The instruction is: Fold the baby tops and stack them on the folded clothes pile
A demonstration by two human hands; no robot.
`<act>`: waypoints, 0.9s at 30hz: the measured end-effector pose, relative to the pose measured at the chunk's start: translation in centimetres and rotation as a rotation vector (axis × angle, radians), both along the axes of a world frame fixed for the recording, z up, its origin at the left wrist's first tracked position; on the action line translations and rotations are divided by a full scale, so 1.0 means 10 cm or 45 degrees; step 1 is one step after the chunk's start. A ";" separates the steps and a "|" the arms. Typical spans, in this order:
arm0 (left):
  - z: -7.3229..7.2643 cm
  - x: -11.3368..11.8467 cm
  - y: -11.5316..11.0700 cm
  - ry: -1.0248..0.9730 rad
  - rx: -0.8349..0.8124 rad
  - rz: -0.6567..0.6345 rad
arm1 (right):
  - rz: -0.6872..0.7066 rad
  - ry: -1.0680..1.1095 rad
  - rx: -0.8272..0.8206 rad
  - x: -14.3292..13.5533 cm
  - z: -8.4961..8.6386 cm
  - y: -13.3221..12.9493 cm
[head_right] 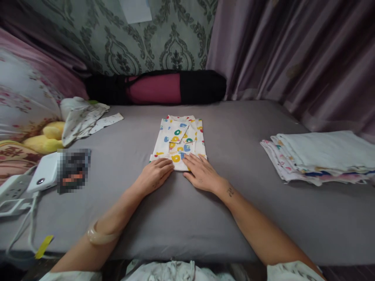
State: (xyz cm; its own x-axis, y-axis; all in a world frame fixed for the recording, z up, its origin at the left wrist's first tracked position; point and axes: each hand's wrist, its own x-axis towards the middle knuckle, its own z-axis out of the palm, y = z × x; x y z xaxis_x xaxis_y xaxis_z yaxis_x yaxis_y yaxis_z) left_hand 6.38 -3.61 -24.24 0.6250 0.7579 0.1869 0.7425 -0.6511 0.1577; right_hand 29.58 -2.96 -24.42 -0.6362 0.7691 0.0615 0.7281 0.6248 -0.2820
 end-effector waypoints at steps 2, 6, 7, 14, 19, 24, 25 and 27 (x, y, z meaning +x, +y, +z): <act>-0.02 0.00 0.01 -0.024 0.027 0.013 | 0.005 0.017 0.019 0.01 -0.01 0.01; -0.05 0.01 0.04 -0.119 0.045 0.068 | -0.013 0.079 0.106 0.08 -0.08 0.07; -0.05 0.01 0.05 -0.125 0.040 0.076 | -0.019 0.096 0.127 0.11 -0.10 0.09; -0.06 -0.06 0.06 -0.031 0.030 0.127 | -0.091 0.237 0.106 0.24 -0.15 0.23; -0.04 -0.23 0.11 -0.011 -0.016 0.254 | -0.103 0.295 0.050 0.33 -0.12 0.29; -0.07 -0.41 0.20 -0.242 -0.154 0.373 | -0.065 0.364 -0.070 0.48 -0.12 0.38; -0.08 -0.44 0.23 -0.311 -0.204 0.394 | -0.058 0.380 -0.098 0.50 -0.12 0.39; -0.11 -0.49 0.27 -0.421 -0.300 0.416 | -0.060 0.397 -0.148 0.53 -0.11 0.42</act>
State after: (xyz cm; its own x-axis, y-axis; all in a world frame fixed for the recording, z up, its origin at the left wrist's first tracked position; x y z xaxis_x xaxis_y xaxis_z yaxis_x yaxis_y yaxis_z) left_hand 1.47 -0.86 -25.30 0.2848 0.9490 0.1354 0.7868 -0.3121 0.5325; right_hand 34.84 1.20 -25.55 -0.5643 0.8104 0.1578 0.6228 0.5433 -0.5630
